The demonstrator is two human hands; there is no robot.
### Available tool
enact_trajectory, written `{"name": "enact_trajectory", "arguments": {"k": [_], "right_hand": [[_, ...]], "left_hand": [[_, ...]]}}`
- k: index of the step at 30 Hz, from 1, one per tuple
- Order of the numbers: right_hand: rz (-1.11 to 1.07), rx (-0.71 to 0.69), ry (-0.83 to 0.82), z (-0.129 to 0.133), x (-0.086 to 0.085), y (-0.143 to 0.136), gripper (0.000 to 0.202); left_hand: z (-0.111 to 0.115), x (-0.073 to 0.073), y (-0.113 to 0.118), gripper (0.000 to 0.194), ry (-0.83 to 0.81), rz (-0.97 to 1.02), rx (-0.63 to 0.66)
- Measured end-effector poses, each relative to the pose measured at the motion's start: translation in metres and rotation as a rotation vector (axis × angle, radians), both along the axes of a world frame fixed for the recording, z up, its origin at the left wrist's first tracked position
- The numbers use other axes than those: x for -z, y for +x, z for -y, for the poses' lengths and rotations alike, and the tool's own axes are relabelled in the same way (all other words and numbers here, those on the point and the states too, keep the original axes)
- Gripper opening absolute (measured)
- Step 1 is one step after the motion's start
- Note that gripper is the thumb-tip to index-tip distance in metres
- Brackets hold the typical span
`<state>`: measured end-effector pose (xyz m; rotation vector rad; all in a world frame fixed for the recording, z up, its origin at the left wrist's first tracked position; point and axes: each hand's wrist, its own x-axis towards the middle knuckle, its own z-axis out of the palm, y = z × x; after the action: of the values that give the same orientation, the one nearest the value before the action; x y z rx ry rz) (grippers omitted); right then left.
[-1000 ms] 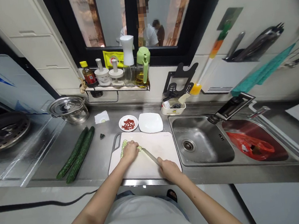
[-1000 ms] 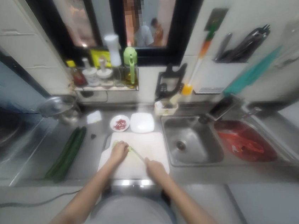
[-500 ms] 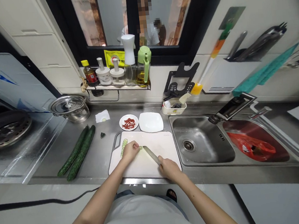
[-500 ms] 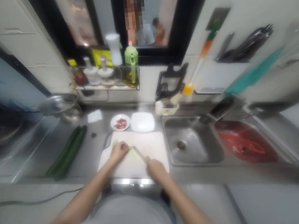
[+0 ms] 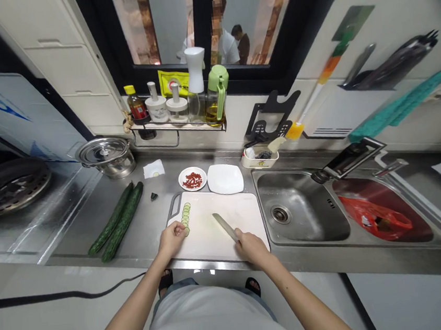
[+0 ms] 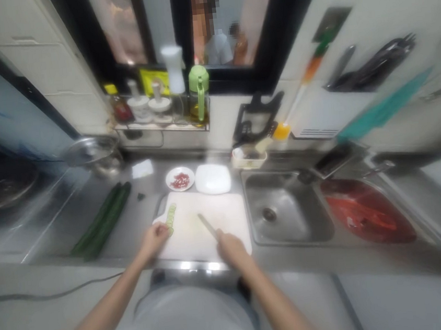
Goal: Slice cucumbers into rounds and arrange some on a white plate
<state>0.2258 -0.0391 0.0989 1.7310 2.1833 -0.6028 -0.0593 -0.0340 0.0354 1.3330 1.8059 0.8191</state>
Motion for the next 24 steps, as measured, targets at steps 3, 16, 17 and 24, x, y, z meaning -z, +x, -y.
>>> {"name": "enact_trajectory", "arguments": {"k": [3,16,17,24], "right_hand": [[0.0,-0.008,0.007,-0.001,0.0,0.0,0.035],[-0.106,0.063,0.027,-0.002,0.006,0.006,0.028],[-0.143,0.086,0.035,-0.002,0.008,0.009,0.026],[-0.476,0.477,0.169,-0.005,0.031,0.035,0.018]], "left_hand": [[0.001,0.007,-0.007,0.013,0.001,-0.042,-0.003],[0.005,0.011,-0.008,0.01,-0.039,-0.311,0.001],[0.006,0.011,-0.008,0.01,-0.034,-0.332,0.006],[0.005,0.014,-0.01,0.011,-0.026,-0.381,0.032]]}}
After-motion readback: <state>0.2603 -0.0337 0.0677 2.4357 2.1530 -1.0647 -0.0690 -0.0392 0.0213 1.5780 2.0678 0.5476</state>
